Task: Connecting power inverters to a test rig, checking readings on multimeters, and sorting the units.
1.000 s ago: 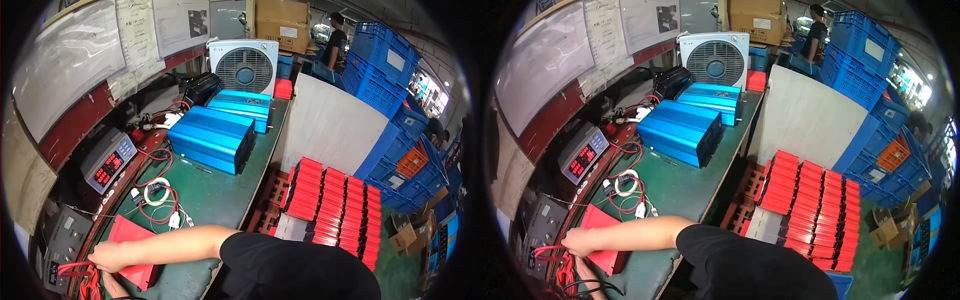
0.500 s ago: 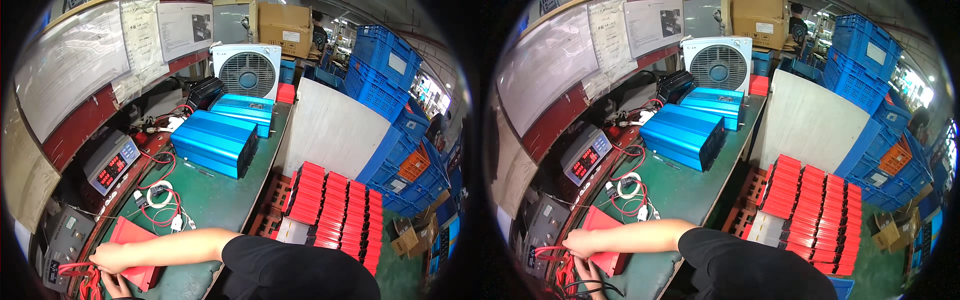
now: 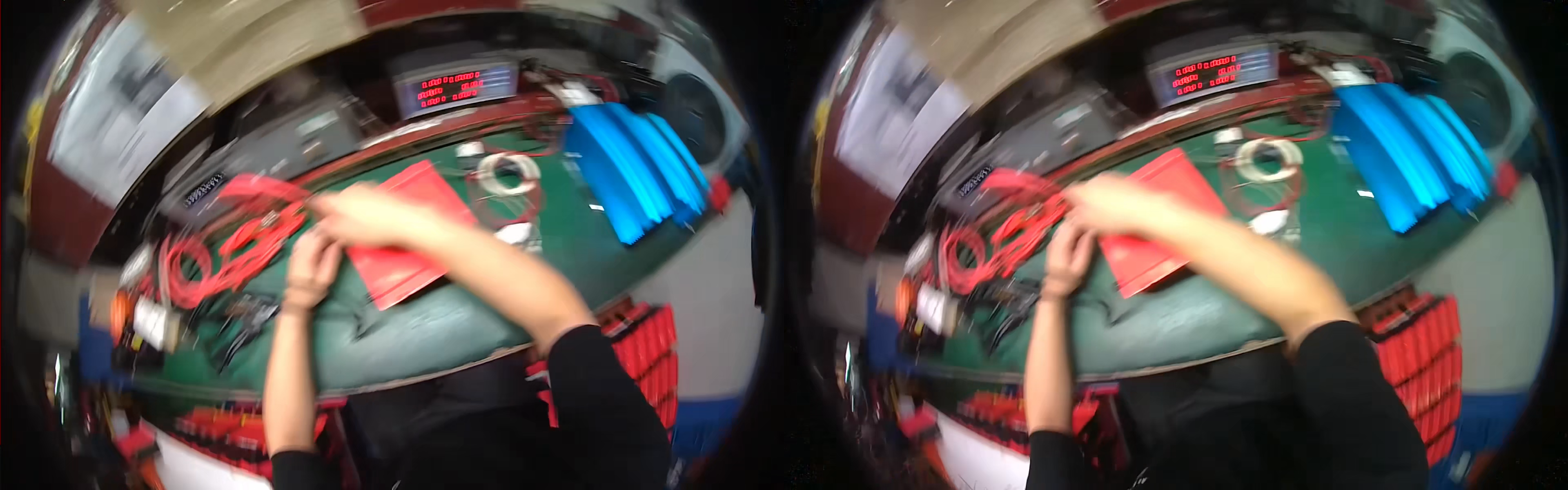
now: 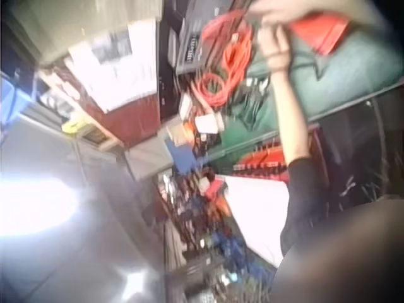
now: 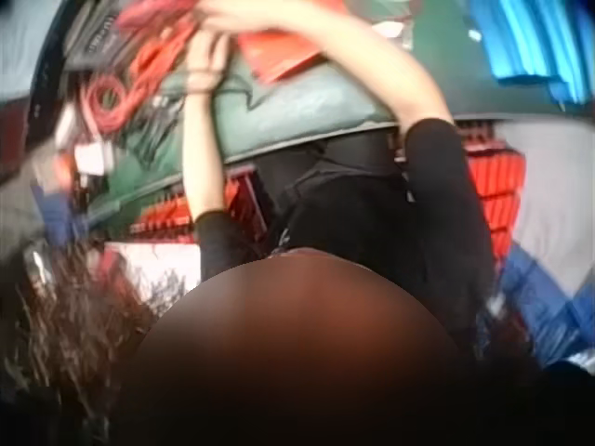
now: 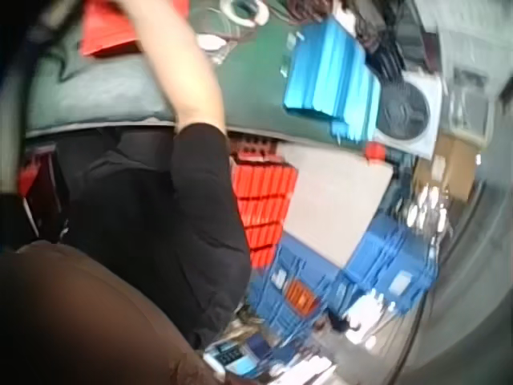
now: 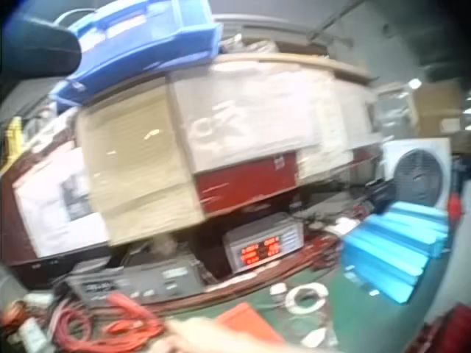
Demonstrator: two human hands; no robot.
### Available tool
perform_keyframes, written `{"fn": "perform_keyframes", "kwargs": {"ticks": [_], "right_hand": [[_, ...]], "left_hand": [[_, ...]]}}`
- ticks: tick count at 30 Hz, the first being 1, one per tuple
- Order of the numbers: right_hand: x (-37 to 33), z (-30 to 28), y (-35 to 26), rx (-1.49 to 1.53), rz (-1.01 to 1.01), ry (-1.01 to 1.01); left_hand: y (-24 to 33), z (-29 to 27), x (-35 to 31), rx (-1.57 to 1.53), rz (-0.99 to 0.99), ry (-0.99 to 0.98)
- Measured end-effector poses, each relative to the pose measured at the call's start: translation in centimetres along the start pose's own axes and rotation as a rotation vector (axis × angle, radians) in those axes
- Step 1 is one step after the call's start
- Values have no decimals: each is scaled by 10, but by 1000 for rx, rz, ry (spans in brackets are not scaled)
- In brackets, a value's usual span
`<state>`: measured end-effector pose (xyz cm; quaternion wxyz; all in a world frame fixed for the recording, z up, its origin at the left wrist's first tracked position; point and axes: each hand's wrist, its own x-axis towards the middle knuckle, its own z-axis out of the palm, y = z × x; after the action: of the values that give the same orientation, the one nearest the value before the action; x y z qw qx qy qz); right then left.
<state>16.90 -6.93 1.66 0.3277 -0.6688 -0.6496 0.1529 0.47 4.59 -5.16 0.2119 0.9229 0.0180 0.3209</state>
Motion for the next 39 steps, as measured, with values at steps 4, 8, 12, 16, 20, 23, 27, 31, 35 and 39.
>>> {"fn": "perform_keyframes", "kwargs": {"ticks": [4, 8, 12, 16, 20, 23, 27, 31, 35, 39], "right_hand": [[-14, -14, -1, -10, -138, 20], [-14, -9, -6, 53, -151, 18], [-16, -13, -12, 113, -133, -39], [-11, -20, -7, 161, -89, -141], [-4, -18, -11, 375, 40, -258], [-1, -21, 0, 351, 49, -159], [28, -9, 36, -58, 148, 293], [25, -11, 36, 118, 240, 257], [-14, -22, -9, -266, 268, 244], [-75, -3, -60, -114, -113, 146]], "left_hand": [[13, -2, 4, 51, -65, -101], [16, -3, -4, -46, -263, -244], [23, -13, -1, -73, -251, -282], [18, -12, -3, 154, -8, -255], [18, -17, -7, 285, 19, -223], [17, -13, 5, 227, -92, -191], [11, -3, 5, 96, -251, -200], [28, -4, -8, -127, -226, -229], [36, 4, -8, -168, -325, -149], [30, 8, -4, -205, -223, -157]]}}
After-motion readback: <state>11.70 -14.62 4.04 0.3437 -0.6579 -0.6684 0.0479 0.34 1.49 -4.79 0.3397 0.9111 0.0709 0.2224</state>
